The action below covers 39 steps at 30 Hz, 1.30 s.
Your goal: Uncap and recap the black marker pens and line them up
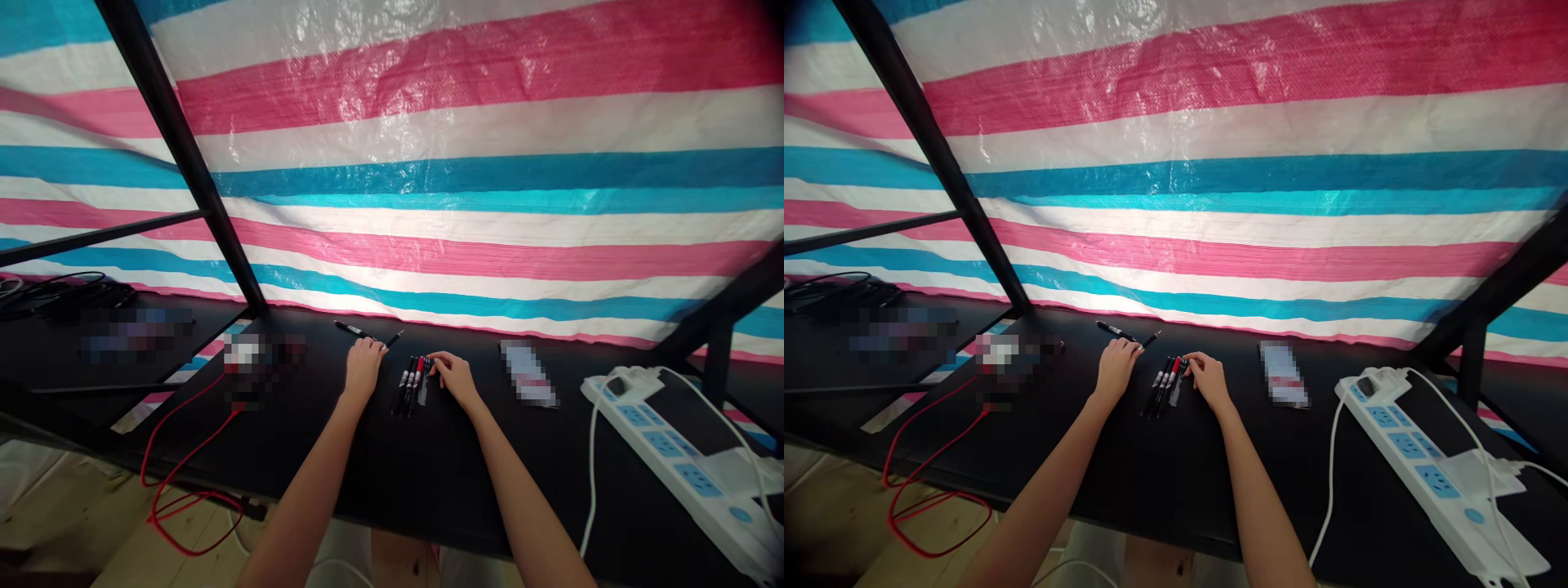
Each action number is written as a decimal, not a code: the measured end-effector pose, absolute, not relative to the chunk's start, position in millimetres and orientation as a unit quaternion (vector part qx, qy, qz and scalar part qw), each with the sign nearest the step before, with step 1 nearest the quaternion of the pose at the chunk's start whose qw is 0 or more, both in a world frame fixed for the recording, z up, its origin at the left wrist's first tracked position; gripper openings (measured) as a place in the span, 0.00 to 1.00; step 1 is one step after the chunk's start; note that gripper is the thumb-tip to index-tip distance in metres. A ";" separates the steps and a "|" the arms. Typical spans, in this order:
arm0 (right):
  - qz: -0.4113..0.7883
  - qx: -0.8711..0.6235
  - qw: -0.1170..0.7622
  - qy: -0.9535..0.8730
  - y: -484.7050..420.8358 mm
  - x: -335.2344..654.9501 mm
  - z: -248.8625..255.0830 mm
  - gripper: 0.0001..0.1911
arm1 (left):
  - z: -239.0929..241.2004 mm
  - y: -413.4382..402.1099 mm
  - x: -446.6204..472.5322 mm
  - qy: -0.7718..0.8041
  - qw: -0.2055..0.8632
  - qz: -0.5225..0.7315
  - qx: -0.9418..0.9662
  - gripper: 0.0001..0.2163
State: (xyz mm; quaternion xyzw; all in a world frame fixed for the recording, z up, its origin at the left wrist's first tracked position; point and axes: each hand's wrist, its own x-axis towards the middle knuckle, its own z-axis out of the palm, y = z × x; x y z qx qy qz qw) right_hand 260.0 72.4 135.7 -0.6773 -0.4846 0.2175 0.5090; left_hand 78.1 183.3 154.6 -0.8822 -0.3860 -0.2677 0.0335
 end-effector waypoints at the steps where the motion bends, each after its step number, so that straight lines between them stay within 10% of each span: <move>1: 0.217 -0.677 0.509 -0.486 72.3 260.0 135.5 0.14 | 156.7 181.5 78.6 -0.378 0.031 -0.288 -0.879 0.10; 39: 0.273 -0.585 0.629 -0.434 71.1 255.6 147.3 0.19 | 165.1 152.2 86.0 -0.188 0.028 -0.286 -0.939 0.11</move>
